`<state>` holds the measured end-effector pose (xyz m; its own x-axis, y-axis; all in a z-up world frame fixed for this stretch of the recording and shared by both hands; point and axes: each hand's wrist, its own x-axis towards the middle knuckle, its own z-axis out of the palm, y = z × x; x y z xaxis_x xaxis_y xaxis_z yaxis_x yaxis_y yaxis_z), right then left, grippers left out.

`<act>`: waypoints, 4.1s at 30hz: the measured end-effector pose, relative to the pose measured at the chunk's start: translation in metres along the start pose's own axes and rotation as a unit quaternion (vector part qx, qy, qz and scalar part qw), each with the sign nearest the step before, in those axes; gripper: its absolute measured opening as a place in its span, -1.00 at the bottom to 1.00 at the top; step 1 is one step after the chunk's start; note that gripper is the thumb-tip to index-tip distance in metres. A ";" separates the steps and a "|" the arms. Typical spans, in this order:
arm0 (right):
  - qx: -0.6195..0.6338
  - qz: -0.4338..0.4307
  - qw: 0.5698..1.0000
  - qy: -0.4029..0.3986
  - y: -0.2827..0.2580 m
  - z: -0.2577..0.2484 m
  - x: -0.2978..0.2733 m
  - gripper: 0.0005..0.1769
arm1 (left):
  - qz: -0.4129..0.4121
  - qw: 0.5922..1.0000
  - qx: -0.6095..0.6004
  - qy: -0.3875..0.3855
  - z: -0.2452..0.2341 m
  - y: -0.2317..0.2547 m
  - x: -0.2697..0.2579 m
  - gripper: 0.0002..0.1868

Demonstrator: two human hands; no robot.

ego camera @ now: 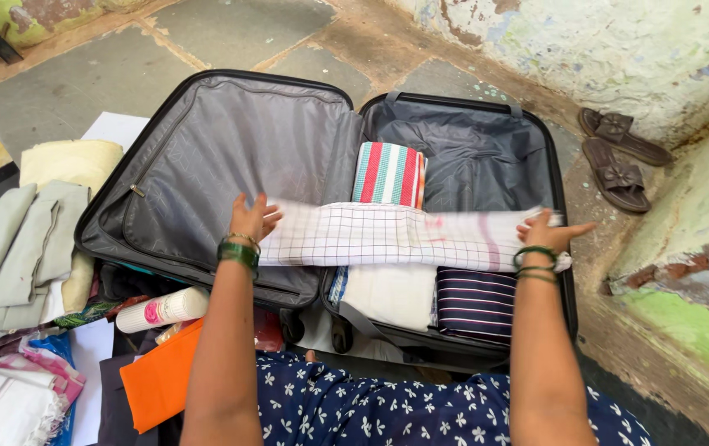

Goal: The person folds various pieces of cloth and places them into an open suitcase. They handle striped, checkered, and solid-colored fabrics, folding each one neatly before stacking them inside the luggage.

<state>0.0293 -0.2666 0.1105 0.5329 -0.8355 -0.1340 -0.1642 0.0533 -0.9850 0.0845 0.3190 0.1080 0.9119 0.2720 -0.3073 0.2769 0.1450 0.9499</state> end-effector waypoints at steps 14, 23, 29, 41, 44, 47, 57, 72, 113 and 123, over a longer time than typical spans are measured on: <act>-0.313 -0.564 0.599 -0.475 0.021 0.139 -0.307 -0.11 | -0.108 0.810 0.576 -0.003 -0.044 -0.101 -0.003 0.00; -0.427 -0.547 0.539 -0.477 0.053 0.181 -0.344 -0.21 | -0.139 0.862 0.487 0.016 -0.029 -0.062 -0.038 -0.29; -0.393 -0.564 0.579 -0.438 0.072 0.191 -0.344 -0.46 | 0.013 0.954 0.280 0.109 -0.034 -0.085 -0.034 -0.46; -0.302 -0.510 0.662 -0.459 0.061 0.193 -0.359 -0.58 | 0.057 0.988 0.071 -0.127 -0.046 -0.096 -0.018 -0.61; -0.294 -0.534 0.658 -0.443 0.064 0.200 -0.356 -0.56 | -0.041 0.999 -0.020 -0.022 -0.049 -0.089 -0.027 -0.59; -0.293 -0.504 0.699 -0.413 0.075 0.225 -0.333 -0.64 | -0.044 0.999 -0.030 -0.009 -0.049 -0.085 -0.032 -0.61; -0.354 -0.491 0.674 -0.424 0.043 0.269 -0.239 -0.78 | -0.060 0.997 -0.003 0.038 -0.052 -0.066 -0.043 -0.50; -0.429 -0.514 0.654 -0.351 0.053 0.233 -0.272 -0.19 | -0.016 0.993 0.070 0.096 -0.053 -0.097 -0.024 -0.51; 0.445 0.312 0.795 -0.271 0.070 0.084 -0.227 -0.50 | 0.091 0.892 -0.406 -0.174 -0.011 0.044 -0.150 -0.27; 0.345 0.073 0.789 -0.503 -0.156 0.036 -0.114 -0.53 | -0.046 0.938 -0.168 -0.301 0.051 -0.027 -0.133 -0.31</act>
<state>0.0241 -0.1598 0.2755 0.9963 0.0462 0.0719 0.0210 0.6831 -0.7300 -0.0292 0.2301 0.1261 0.9225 -0.3280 -0.2034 0.3440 0.4601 0.8185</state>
